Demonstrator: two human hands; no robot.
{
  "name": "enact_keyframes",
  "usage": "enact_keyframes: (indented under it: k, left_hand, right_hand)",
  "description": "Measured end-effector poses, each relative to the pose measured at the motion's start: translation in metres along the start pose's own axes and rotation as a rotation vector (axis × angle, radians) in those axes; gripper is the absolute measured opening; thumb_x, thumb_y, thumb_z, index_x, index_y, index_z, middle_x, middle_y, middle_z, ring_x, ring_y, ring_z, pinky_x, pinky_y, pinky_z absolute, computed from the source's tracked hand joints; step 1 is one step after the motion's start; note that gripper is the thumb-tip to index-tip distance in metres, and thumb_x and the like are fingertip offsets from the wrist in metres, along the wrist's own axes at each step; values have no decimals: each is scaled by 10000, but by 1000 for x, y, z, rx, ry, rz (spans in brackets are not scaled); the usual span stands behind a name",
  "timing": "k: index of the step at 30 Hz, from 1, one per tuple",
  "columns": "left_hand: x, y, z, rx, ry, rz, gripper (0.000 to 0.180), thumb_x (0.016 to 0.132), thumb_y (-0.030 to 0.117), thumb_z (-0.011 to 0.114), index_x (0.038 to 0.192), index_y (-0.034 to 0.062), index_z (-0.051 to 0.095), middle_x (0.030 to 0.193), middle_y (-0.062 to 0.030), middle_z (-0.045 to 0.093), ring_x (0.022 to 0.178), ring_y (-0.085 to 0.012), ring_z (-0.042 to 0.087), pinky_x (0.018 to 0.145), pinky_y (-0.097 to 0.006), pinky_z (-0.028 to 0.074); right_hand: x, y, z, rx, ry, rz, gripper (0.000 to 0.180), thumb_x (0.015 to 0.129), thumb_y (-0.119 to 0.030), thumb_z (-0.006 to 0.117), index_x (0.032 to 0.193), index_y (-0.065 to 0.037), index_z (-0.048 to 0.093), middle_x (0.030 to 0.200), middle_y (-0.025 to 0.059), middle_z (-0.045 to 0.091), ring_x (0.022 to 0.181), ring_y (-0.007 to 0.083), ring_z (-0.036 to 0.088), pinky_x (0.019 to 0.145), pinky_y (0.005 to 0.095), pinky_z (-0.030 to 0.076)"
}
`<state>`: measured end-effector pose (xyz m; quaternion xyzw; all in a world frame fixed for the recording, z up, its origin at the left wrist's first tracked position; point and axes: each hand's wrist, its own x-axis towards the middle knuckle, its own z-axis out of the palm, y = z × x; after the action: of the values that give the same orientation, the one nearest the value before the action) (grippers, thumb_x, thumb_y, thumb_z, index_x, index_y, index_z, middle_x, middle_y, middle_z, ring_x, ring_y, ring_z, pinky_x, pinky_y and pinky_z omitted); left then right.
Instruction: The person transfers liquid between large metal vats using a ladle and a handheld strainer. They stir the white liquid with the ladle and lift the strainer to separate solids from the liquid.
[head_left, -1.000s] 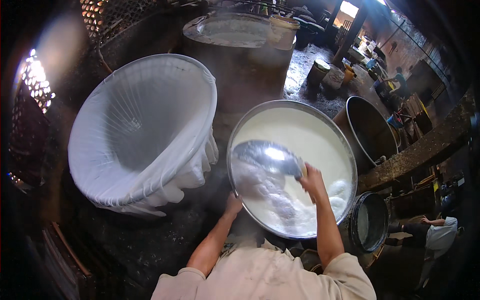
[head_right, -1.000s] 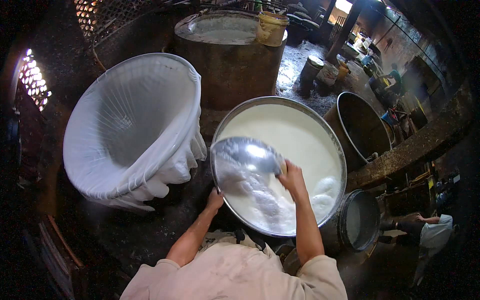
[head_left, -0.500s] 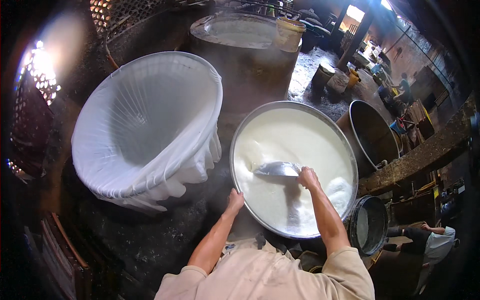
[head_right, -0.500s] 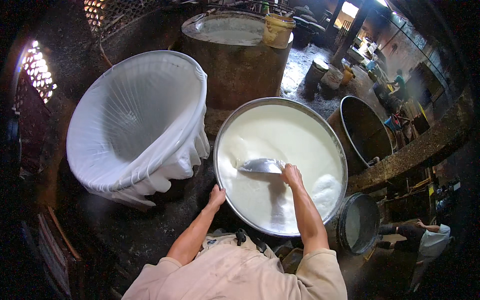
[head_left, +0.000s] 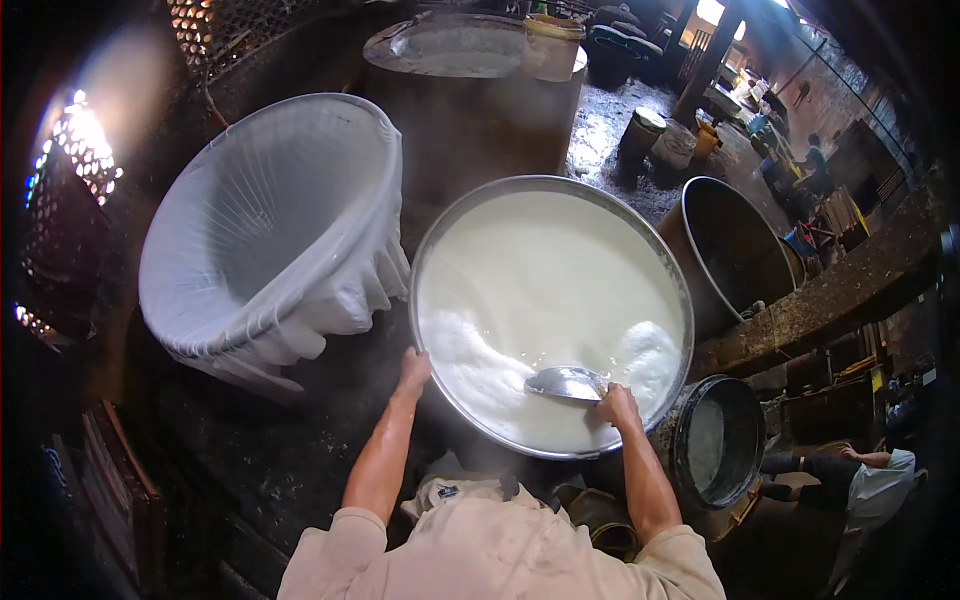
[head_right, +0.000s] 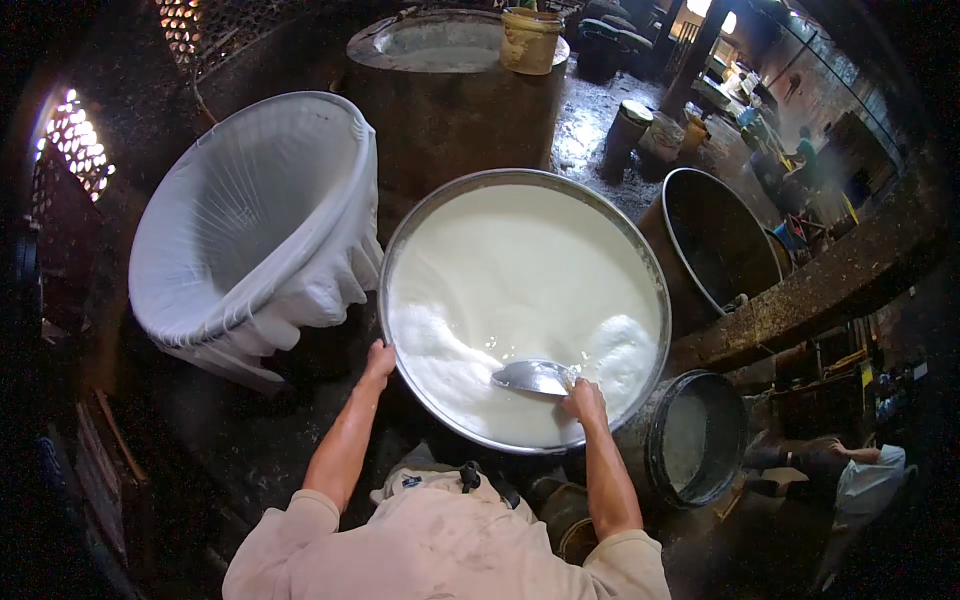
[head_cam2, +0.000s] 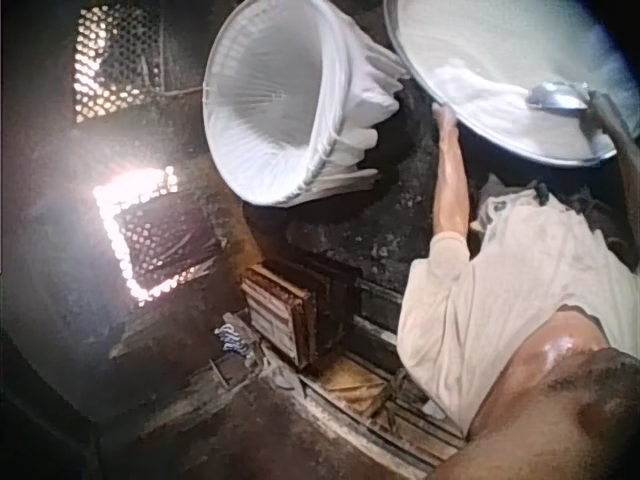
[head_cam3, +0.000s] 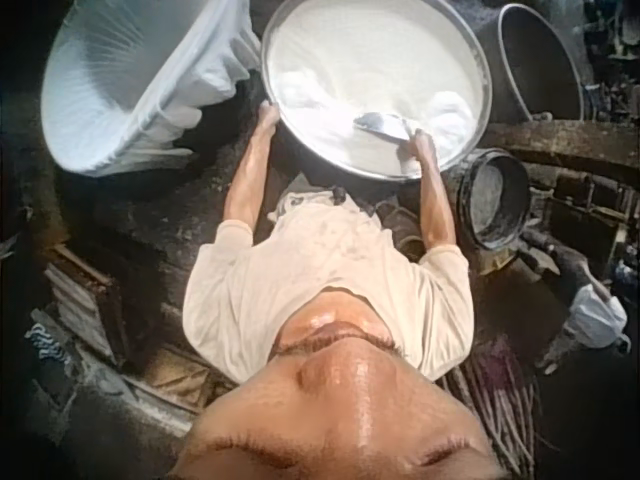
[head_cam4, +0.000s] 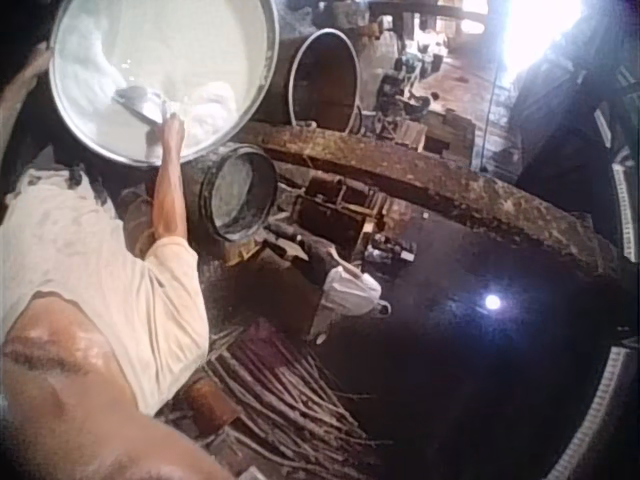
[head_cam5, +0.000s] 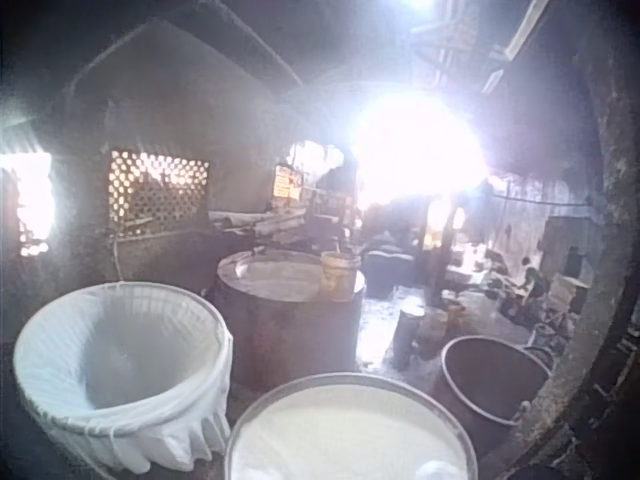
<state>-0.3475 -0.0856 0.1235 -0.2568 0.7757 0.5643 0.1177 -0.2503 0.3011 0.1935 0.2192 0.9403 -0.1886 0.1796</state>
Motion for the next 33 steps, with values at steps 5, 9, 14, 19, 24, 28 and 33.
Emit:
enact_keyframes:
  k: [5,9,14,19,24,28,33]
  left_hand:
    - [-10,3,-2,140,194,53,326,791,143,450,1027,-82,466,1051,-288,507,1027,-382,487,838,-397,390]
    - [-19,23,5,203,140,15,370,799,134,442,1096,-88,437,1098,-284,489,1039,-388,477,849,-399,385]
    - [2,-13,-8,104,91,109,351,802,149,426,1056,-86,481,1052,-264,527,1019,-351,504,835,-375,390]
    - [-12,-2,0,93,98,127,284,843,165,443,999,-58,524,984,-205,574,933,-272,549,769,-355,410]
    - [-5,-16,1,118,120,168,330,821,187,403,982,-79,513,966,-261,552,932,-330,537,770,-385,402]
    - [-22,-2,26,56,155,146,341,844,208,399,983,-82,511,932,-222,572,863,-289,552,750,-363,423]
    - [-26,-35,23,-195,230,107,307,818,173,441,985,-65,537,911,-156,592,807,-220,554,723,-345,438]
  right_hand:
    - [-33,34,-24,-81,106,-201,293,615,-121,561,863,36,572,841,250,588,807,389,570,739,426,458]
    - [-59,65,-58,-45,109,-184,287,616,-143,568,864,1,593,852,221,591,860,360,559,776,429,436]
    - [-110,68,-110,-43,184,-156,369,616,-106,566,970,-3,549,905,232,578,856,382,554,773,440,441]
    - [-194,80,-194,340,312,138,358,663,-193,633,943,-24,486,745,146,594,692,234,597,623,352,465]
    - [-211,196,-196,728,720,98,520,690,-409,687,948,-13,470,682,52,548,553,125,483,522,264,397]
    - [-194,323,-153,326,826,513,459,634,-166,737,983,41,523,793,118,591,692,216,562,619,324,450]
    - [-140,401,-104,-1,499,674,590,710,-54,507,1265,-206,379,1107,225,498,964,367,512,797,403,422]
